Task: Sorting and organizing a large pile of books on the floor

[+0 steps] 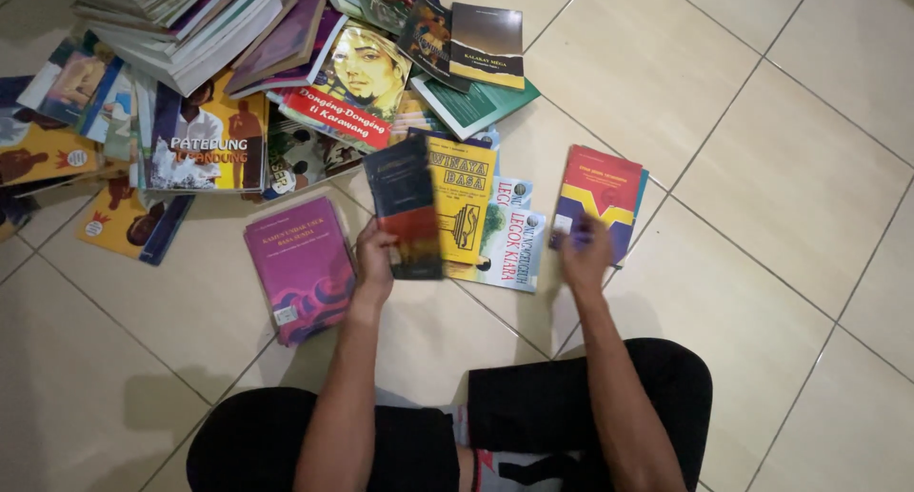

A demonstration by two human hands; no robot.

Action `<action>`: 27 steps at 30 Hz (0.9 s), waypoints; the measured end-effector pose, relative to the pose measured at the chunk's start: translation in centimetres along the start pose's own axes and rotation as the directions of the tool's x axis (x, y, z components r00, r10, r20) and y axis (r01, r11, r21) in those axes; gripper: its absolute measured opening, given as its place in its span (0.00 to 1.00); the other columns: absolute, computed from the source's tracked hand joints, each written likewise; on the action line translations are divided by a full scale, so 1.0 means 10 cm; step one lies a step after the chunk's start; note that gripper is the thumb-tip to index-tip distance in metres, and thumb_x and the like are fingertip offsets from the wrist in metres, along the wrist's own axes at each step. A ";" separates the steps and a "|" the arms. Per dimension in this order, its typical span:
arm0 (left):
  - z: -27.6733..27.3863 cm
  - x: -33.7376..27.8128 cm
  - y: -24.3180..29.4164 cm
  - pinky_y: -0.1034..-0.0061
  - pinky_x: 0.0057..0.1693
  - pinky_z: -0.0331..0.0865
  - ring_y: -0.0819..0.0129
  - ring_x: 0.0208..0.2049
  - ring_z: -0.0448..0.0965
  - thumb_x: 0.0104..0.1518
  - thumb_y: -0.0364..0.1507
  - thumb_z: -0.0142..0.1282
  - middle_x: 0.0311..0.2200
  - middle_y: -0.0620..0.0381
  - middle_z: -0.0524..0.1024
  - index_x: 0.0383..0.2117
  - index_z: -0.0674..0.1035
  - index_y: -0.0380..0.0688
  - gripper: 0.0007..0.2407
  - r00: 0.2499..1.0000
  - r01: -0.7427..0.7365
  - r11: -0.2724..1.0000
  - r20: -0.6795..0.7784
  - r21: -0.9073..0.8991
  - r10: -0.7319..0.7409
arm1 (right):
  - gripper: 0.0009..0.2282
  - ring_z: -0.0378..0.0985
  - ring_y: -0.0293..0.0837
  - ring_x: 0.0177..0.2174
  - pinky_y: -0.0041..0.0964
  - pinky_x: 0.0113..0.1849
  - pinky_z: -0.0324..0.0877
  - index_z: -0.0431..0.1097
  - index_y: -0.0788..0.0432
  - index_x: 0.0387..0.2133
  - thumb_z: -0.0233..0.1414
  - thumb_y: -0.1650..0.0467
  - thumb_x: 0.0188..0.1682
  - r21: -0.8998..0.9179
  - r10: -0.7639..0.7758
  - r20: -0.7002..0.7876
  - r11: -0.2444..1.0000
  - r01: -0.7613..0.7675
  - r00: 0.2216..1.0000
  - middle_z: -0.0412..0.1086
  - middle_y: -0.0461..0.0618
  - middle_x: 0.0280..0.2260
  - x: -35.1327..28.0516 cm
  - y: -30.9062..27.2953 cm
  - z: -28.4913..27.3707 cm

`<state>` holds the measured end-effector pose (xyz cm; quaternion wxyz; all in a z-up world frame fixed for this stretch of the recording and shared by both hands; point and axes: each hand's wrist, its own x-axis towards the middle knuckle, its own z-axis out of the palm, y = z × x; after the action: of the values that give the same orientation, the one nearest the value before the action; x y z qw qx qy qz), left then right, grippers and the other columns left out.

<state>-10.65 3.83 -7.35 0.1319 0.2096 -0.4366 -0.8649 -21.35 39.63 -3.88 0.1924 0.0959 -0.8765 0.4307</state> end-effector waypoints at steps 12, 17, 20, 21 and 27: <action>-0.30 0.20 -0.23 0.75 0.23 0.58 0.66 0.12 0.64 0.50 0.34 0.52 0.18 0.57 0.63 0.45 0.72 0.44 0.16 0.780 0.471 0.789 0.604 -0.395 -0.163 | 0.16 0.83 0.53 0.37 0.43 0.39 0.79 0.74 0.57 0.48 0.62 0.76 0.44 0.323 -0.110 0.490 0.944 -0.064 0.865 0.73 0.54 0.43 -0.27 -1.07 0.19; 0.31 -0.15 0.07 0.76 0.30 0.59 0.67 0.18 0.66 0.48 0.25 0.48 0.20 0.59 0.67 0.33 0.73 0.50 0.07 0.996 0.071 0.995 0.052 0.074 -0.075 | 0.17 0.79 0.57 0.44 0.52 0.46 0.76 0.71 0.63 0.52 0.58 0.68 0.51 0.474 0.020 0.624 0.785 -0.399 0.781 0.72 0.61 0.47 -0.36 -1.42 0.27; 0.61 -0.36 0.29 0.73 0.39 0.66 0.66 0.29 0.73 0.57 0.22 0.51 0.29 0.56 0.74 0.34 0.74 0.47 0.04 0.994 -0.086 0.862 -0.016 0.499 0.108 | 0.19 0.75 0.61 0.50 0.57 0.53 0.70 0.68 0.65 0.54 0.56 0.67 0.52 0.398 0.187 0.669 0.727 -0.559 0.719 0.71 0.66 0.49 -0.33 -1.65 0.23; 0.70 -0.42 0.36 0.70 0.38 0.65 0.63 0.28 0.73 0.63 0.22 0.50 0.29 0.53 0.75 0.34 0.70 0.47 0.04 0.996 -0.082 0.783 0.016 0.617 0.092 | 0.19 0.74 0.66 0.52 0.58 0.54 0.68 0.68 0.66 0.53 0.59 0.72 0.48 0.311 0.280 0.632 0.763 -0.567 0.722 0.72 0.69 0.49 -0.32 -1.66 0.25; 0.58 -0.44 0.19 0.63 0.54 0.72 0.54 0.48 0.76 0.57 0.25 0.59 0.43 0.57 0.71 0.46 0.79 0.51 0.12 0.935 -0.220 0.337 0.099 0.915 0.339 | 0.21 0.73 0.67 0.51 0.61 0.53 0.66 0.66 0.70 0.55 0.58 0.76 0.48 0.309 0.546 0.373 0.689 -0.655 0.750 0.71 0.75 0.48 -0.54 -1.12 0.53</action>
<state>-9.45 8.59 -1.61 0.1644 0.2159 -0.8602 -0.4318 -14.03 28.59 -1.01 -0.0986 -0.1058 -0.7610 0.6324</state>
